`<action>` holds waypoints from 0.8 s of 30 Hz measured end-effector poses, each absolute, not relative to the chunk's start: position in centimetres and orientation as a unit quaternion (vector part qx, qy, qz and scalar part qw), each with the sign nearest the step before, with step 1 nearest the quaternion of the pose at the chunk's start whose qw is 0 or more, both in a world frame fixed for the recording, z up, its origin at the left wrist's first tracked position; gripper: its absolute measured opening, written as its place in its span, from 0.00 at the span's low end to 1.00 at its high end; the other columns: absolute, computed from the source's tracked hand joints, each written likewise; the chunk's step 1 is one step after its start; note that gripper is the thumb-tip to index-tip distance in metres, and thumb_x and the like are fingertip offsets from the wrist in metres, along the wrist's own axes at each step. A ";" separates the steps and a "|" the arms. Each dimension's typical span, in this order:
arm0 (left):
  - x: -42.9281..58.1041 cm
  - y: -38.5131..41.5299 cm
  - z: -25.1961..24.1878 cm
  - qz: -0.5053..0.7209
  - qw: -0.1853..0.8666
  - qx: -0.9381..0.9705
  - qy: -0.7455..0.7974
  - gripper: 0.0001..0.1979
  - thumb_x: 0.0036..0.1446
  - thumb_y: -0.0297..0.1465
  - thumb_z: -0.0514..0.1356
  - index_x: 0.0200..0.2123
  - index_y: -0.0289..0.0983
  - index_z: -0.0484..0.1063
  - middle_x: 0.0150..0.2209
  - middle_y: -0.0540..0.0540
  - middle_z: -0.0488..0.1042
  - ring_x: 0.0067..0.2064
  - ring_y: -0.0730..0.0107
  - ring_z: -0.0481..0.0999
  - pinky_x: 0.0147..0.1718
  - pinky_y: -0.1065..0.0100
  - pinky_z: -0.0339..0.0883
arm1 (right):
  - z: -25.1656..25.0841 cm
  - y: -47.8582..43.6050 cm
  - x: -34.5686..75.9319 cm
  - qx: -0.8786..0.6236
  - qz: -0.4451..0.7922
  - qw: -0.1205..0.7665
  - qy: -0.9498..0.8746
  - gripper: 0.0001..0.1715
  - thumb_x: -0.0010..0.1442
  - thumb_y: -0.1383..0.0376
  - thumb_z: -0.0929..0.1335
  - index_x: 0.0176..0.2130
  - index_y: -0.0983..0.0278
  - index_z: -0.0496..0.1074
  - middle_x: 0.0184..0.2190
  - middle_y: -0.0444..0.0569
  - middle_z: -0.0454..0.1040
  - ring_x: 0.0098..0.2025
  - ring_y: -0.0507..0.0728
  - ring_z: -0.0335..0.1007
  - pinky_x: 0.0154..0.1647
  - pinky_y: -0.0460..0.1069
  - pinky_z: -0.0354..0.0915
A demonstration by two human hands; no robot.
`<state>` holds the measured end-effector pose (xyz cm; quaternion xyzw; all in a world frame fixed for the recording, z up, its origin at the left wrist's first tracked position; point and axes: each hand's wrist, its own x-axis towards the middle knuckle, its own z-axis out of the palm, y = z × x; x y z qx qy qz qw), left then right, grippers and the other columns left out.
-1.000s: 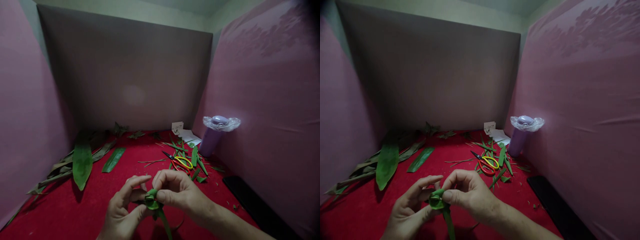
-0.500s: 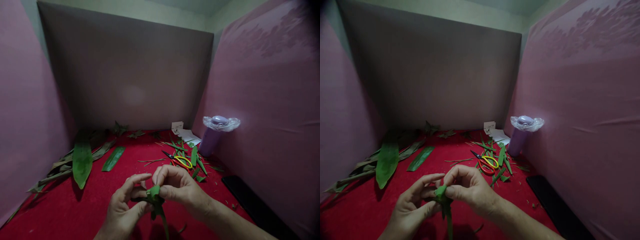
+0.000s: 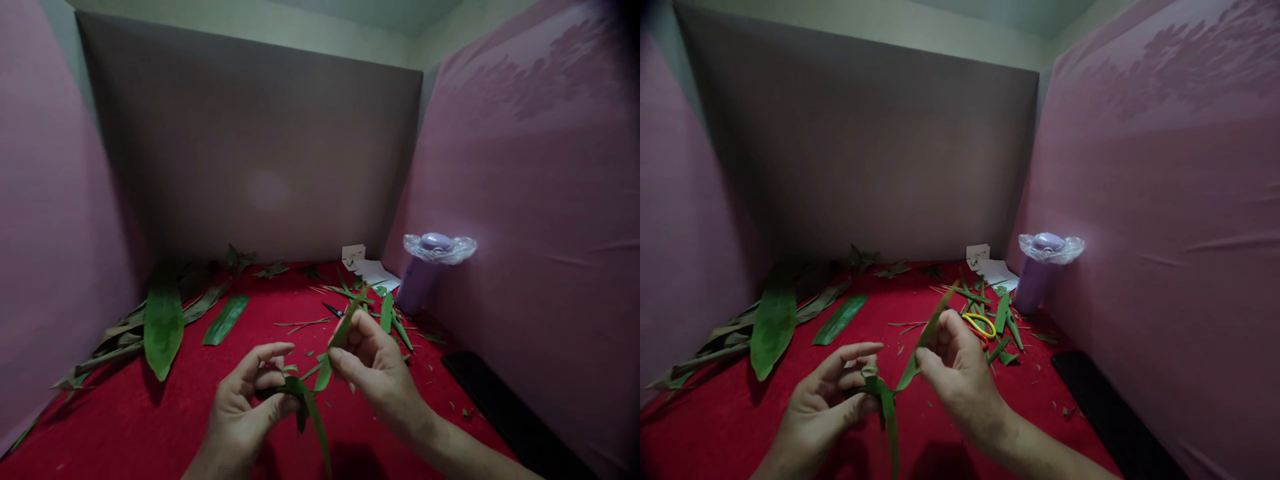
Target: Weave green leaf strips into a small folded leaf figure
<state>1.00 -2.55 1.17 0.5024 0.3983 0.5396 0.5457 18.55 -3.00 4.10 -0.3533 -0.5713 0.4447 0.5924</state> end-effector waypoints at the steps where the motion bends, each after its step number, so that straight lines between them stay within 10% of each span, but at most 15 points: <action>1: 0.9 -2.5 1.2 0.538 0.538 0.509 0.402 0.17 0.38 0.25 0.69 0.36 0.40 0.75 0.25 0.51 0.74 0.27 0.74 0.74 0.25 0.78 0.68 | 4.1 -3.0 18.6 -0.361 0.444 0.598 -0.562 0.07 0.53 0.67 0.66 0.32 0.63 0.60 0.20 0.37 0.61 0.19 0.46 0.55 0.17 0.41 0.55; 5: 0.8 -2.3 1.4 0.528 0.556 0.506 0.393 0.13 0.38 0.25 0.69 0.31 0.38 0.74 0.23 0.52 0.75 0.25 0.74 0.73 0.23 0.78 0.68 | 3.6 -2.9 19.3 -0.384 0.448 0.583 -0.558 0.14 0.55 0.65 0.65 0.42 0.63 0.60 0.21 0.37 0.63 0.18 0.47 0.60 0.19 0.42 0.59; 8: 1.0 -2.3 1.5 0.531 0.583 0.485 0.379 0.13 0.38 0.24 0.69 0.30 0.37 0.73 0.20 0.53 0.73 0.22 0.76 0.71 0.21 0.79 0.66 | 3.1 -3.1 20.7 -0.418 0.341 0.600 -0.590 0.24 0.58 0.62 0.65 0.52 0.62 0.57 0.39 0.51 0.70 0.35 0.54 0.69 0.31 0.49 0.68; 15: 0.9 -2.1 1.1 0.527 0.633 0.459 0.333 0.16 0.35 0.26 0.70 0.31 0.38 0.73 0.21 0.53 0.74 0.21 0.79 0.70 0.21 0.80 0.64 | 3.0 -4.2 22.5 -0.346 -0.011 0.472 -0.811 0.27 0.57 0.64 0.67 0.55 0.60 0.59 0.55 0.54 0.60 0.57 0.65 0.55 0.56 0.64 0.55; 24: 1.0 -2.1 1.3 0.548 0.647 0.420 0.324 0.14 0.34 0.27 0.71 0.28 0.37 0.73 0.23 0.52 0.75 0.19 0.80 0.69 0.19 0.80 0.61 | 1.1 -4.0 20.0 -0.302 -0.145 0.476 -0.813 0.24 0.57 0.77 0.62 0.51 0.62 0.59 0.37 0.52 0.71 0.36 0.55 0.69 0.33 0.51 0.69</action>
